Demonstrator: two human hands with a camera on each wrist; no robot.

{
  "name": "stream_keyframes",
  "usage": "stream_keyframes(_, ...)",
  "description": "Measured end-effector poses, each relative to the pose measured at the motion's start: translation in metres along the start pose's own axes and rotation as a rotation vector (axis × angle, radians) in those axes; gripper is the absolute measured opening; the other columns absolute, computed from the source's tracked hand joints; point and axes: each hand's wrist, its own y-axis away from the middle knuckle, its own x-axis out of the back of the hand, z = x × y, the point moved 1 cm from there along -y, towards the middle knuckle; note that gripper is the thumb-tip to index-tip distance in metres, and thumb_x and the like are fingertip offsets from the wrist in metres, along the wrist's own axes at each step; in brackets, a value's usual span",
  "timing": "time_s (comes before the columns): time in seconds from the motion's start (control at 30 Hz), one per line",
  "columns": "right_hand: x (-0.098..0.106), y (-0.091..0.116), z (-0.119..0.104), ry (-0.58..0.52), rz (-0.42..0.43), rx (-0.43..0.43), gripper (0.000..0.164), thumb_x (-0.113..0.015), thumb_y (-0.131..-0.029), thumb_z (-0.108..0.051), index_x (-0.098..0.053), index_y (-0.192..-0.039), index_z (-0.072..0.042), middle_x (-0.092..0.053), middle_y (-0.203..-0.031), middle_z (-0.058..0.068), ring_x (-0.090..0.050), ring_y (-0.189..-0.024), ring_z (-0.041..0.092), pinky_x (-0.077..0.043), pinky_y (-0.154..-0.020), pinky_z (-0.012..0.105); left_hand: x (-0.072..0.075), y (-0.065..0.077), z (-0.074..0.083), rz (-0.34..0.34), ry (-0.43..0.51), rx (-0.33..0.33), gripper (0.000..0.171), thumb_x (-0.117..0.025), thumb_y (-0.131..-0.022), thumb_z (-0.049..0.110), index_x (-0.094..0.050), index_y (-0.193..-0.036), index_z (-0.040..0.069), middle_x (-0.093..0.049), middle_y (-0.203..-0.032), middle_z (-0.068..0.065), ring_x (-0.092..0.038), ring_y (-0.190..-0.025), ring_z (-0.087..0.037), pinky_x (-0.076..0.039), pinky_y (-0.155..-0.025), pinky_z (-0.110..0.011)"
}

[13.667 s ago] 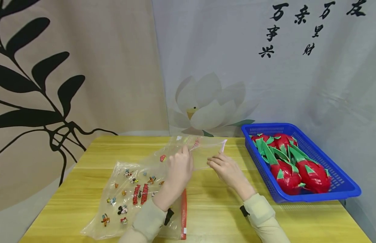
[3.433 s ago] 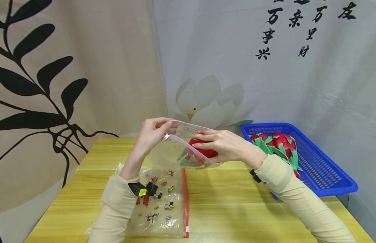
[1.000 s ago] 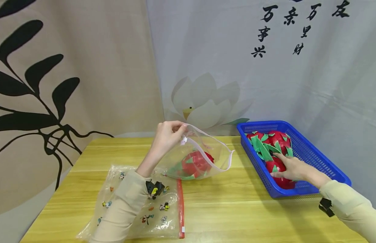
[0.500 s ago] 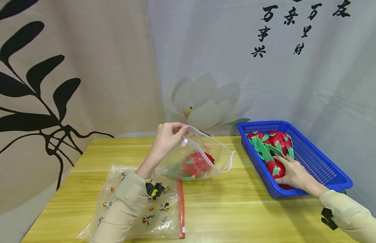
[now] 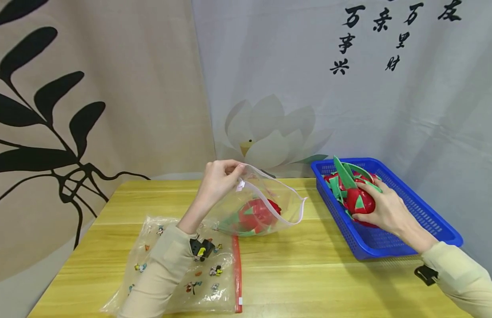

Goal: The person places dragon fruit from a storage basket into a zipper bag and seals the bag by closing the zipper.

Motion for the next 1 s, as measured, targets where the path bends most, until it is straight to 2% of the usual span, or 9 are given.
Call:
stream_keyframes(0.2,0.007,-0.009,-0.016,-0.015,0.095,0.052,0.084,-0.091,-0.054,-0.018,-0.055,-0.129,-0.007,-0.039,-0.135,0.036,-0.045,-0.110,0.056,-0.047,-0.075,0.068,0.001,0.002,0.002,0.000,0.009,-0.008,0.023,-0.058,-0.094,0.017,-0.072,-0.102,0.001,-0.075,-0.091,-0.014,-0.073,-0.074,-0.021,-0.046,-0.050,-0.019)
stream_keyframes(0.37,0.008,-0.016,-0.027,-0.015,0.175,0.122,0.100,-0.092,-0.051,-0.016,-0.045,-0.140,-0.016,-0.039,-0.137,0.034,-0.043,-0.112,0.057,-0.044,-0.079,0.069,0.002,0.003,0.002,-0.001,0.008,-0.012,0.023,-0.058,-0.094,0.017,-0.072,-0.102,0.001,-0.075,-0.091,-0.014,-0.073,-0.076,-0.022,-0.046,-0.051,-0.019)
stream_keyframes(0.5,0.007,-0.021,-0.034,-0.007,0.212,0.160,0.109,-0.092,-0.050,-0.017,-0.037,-0.144,-0.013,-0.041,-0.136,0.034,-0.043,-0.113,0.055,-0.043,-0.084,0.067,0.002,0.003,0.002,-0.001,0.006,-0.013,0.023,-0.058,-0.094,0.017,-0.072,-0.102,0.001,-0.075,-0.091,-0.014,-0.073,-0.077,-0.022,-0.047,-0.053,-0.019)
stream_keyframes(0.6,0.007,-0.024,-0.040,0.009,0.229,0.188,0.105,-0.090,-0.050,-0.019,-0.039,-0.141,-0.006,-0.041,-0.137,0.032,-0.044,-0.114,0.052,-0.043,-0.087,0.065,0.002,0.003,0.001,-0.004,0.006,-0.012,0.023,-0.058,-0.095,0.018,-0.072,-0.101,0.001,-0.075,-0.091,-0.013,-0.073,-0.078,-0.022,-0.048,-0.054,-0.019)
stream_keyframes(0.73,0.008,-0.027,-0.049,0.020,0.243,0.225,0.098,-0.090,-0.051,-0.019,-0.045,-0.137,-0.008,-0.041,-0.140,0.026,-0.043,-0.117,0.048,-0.048,-0.081,0.063,0.001,0.003,0.001,-0.004,0.012,-0.010,0.023,-0.058,-0.095,0.018,-0.072,-0.101,0.001,-0.075,-0.091,-0.013,-0.073,-0.078,-0.022,-0.048,-0.054,-0.019)
stream_keyframes(1.0,0.016,-0.035,-0.070,-0.008,0.320,0.379,0.090,-0.087,-0.053,-0.018,-0.049,-0.133,-0.004,-0.044,-0.142,0.023,-0.047,-0.118,0.046,-0.051,-0.079,0.059,0.000,0.004,0.001,0.004,0.024,-0.017,0.024,-0.058,-0.094,0.017,-0.071,-0.103,-0.001,-0.075,-0.091,-0.015,-0.073,-0.075,-0.023,-0.050,-0.053,-0.019)
